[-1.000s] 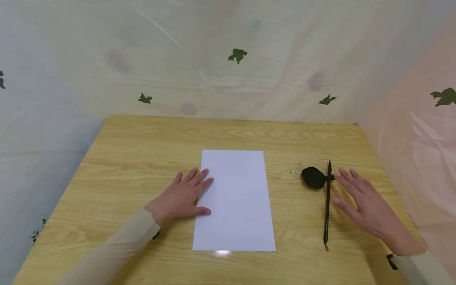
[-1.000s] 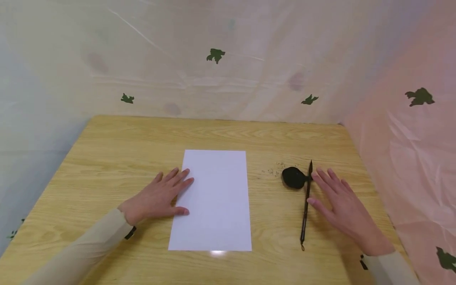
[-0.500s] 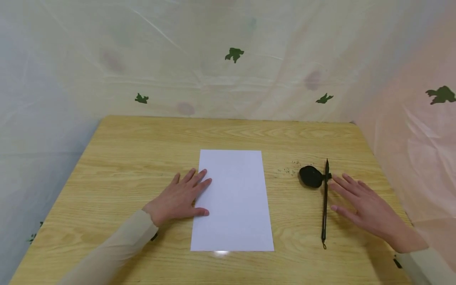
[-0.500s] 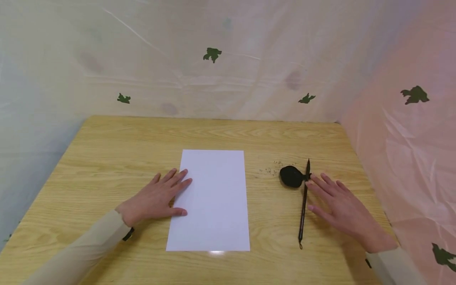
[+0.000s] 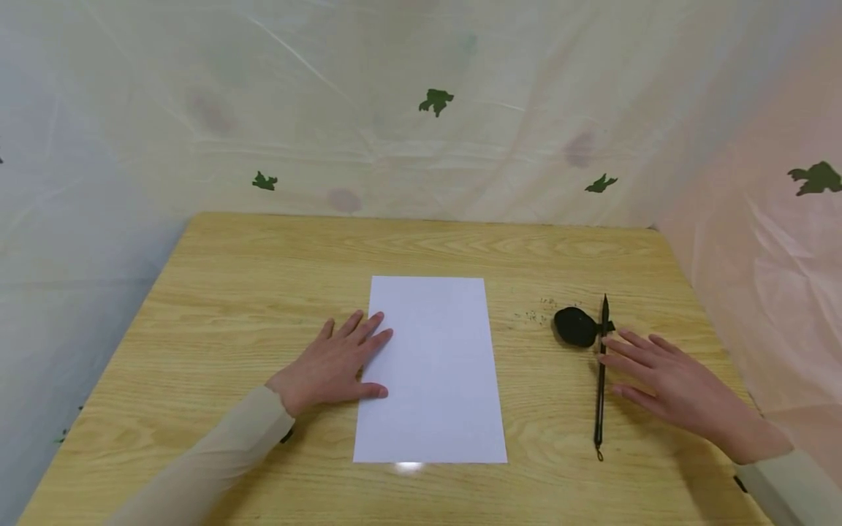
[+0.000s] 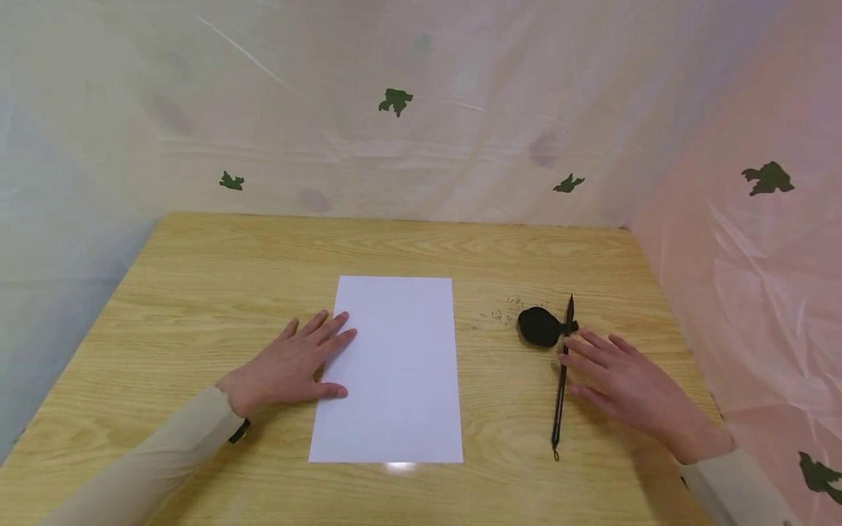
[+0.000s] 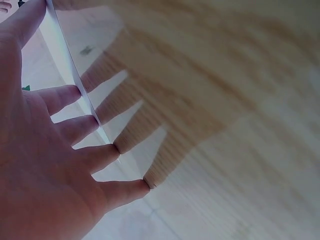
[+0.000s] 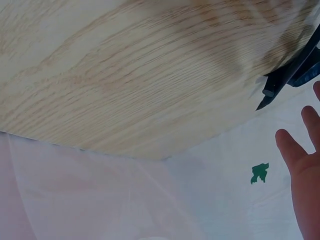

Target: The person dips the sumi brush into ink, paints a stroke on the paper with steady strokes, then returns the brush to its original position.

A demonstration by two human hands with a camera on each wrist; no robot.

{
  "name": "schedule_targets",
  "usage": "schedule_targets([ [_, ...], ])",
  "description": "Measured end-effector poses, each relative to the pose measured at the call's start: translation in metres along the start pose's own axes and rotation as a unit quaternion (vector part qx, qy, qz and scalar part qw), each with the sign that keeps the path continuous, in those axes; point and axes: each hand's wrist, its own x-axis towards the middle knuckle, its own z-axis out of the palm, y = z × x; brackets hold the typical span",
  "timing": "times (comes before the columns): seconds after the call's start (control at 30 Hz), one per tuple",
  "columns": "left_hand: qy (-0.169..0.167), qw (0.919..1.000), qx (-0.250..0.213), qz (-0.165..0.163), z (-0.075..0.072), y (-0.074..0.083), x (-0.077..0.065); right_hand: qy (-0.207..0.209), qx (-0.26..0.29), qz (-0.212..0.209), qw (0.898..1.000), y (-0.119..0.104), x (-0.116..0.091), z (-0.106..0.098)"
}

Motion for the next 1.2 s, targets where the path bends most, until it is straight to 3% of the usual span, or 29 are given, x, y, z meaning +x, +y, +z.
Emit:
schedule_targets([
  [0.37, 0.0, 1.0, 0.005, 0.0, 0.0, -0.001, 0.0, 0.018, -0.023, -0.054, 0.998, -0.001, 0.008, 0.011],
  [1.2, 0.001, 1.0, -0.001, -0.002, 0.001, 0.001, 0.0, -0.001, -0.024, -0.075, 0.997, -0.001, 0.011, 0.022],
])
